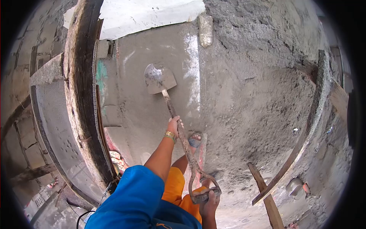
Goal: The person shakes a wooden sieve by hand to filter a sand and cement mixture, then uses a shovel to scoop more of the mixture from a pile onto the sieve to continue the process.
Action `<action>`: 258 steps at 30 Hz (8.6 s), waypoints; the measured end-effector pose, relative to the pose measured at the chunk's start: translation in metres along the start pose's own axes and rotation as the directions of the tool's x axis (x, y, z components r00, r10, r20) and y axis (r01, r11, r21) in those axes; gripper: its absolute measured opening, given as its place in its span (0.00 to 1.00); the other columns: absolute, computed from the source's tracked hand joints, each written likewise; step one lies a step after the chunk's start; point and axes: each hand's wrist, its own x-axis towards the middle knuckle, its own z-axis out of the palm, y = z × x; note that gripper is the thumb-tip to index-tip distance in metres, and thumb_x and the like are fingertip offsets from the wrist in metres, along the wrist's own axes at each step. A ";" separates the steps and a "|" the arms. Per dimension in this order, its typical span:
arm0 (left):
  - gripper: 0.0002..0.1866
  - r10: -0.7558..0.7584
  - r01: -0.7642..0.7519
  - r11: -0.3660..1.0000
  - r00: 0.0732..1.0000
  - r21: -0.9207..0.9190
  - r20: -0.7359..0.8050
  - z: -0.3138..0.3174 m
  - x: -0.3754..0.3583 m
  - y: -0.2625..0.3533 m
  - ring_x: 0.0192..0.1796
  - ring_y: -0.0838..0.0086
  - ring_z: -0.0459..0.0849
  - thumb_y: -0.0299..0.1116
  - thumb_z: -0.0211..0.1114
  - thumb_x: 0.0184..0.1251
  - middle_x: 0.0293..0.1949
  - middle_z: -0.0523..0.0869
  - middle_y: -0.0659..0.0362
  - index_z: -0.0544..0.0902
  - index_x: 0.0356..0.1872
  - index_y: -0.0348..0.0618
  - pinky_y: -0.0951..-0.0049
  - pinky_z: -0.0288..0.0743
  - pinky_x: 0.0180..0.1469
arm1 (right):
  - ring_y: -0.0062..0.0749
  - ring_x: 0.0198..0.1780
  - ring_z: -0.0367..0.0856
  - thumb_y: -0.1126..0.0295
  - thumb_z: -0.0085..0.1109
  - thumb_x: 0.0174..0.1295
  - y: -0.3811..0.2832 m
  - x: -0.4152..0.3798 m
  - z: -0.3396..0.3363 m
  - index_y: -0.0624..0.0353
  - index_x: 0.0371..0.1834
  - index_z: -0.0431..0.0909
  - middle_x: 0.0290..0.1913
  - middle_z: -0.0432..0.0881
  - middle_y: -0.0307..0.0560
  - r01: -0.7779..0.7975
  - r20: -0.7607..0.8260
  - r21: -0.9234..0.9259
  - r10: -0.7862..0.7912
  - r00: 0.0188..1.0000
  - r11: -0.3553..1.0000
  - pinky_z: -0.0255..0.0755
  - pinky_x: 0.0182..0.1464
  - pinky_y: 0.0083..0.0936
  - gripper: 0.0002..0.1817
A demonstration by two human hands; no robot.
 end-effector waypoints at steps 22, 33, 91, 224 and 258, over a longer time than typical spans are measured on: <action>0.31 0.137 -0.240 0.970 0.640 0.027 0.756 0.173 -0.284 0.009 0.25 0.75 0.76 0.26 0.61 0.61 0.34 0.73 0.61 0.55 0.61 0.52 0.72 0.76 0.22 | 0.41 0.41 0.83 0.52 0.52 0.66 -0.029 -0.128 -0.056 0.52 0.46 0.73 0.42 0.81 0.45 -0.174 -0.093 0.495 0.251 0.964 0.851 0.78 0.35 0.41 0.16; 0.07 -0.235 0.136 0.969 0.761 0.205 0.604 0.075 -0.332 -0.131 0.31 0.67 0.81 0.34 0.61 0.65 0.29 0.78 0.60 0.74 0.38 0.46 0.58 0.81 0.38 | 0.28 0.17 0.71 0.66 0.52 0.66 -0.095 -0.279 -0.142 0.58 0.41 0.69 0.23 0.76 0.44 0.353 -0.318 -0.306 -0.444 0.837 0.884 0.69 0.18 0.22 0.08; 0.27 0.646 -0.530 -0.524 0.263 0.667 0.717 -0.312 -0.632 -0.277 0.65 0.51 0.65 0.46 0.68 0.54 0.64 0.68 0.48 0.78 0.55 0.48 0.55 0.60 0.66 | 0.45 0.56 0.75 0.66 0.64 0.56 -0.133 -0.353 -0.229 0.53 0.57 0.76 0.55 0.77 0.50 0.784 0.841 -0.399 -0.530 0.106 -0.476 0.70 0.57 0.34 0.23; 0.20 0.124 -0.544 0.132 0.839 0.829 0.531 -0.586 -0.460 -0.463 0.44 0.60 0.86 0.32 0.63 0.58 0.43 0.86 0.45 0.80 0.53 0.43 0.65 0.79 0.48 | 0.45 0.47 0.82 0.46 0.64 0.55 0.016 -0.381 -0.255 0.53 0.54 0.77 0.47 0.83 0.48 0.668 0.657 -0.637 -0.724 0.210 -0.384 0.75 0.48 0.35 0.29; 0.23 -0.090 -0.648 -0.293 0.751 0.703 0.654 -0.382 -0.520 -0.508 0.50 0.61 0.84 0.45 0.59 0.64 0.48 0.85 0.49 0.78 0.57 0.46 0.65 0.74 0.56 | 0.52 0.54 0.77 0.47 0.57 0.60 -0.018 -0.380 -0.350 0.33 0.68 0.64 0.57 0.76 0.55 0.773 0.773 -0.572 -0.495 0.397 -0.274 0.74 0.52 0.42 0.31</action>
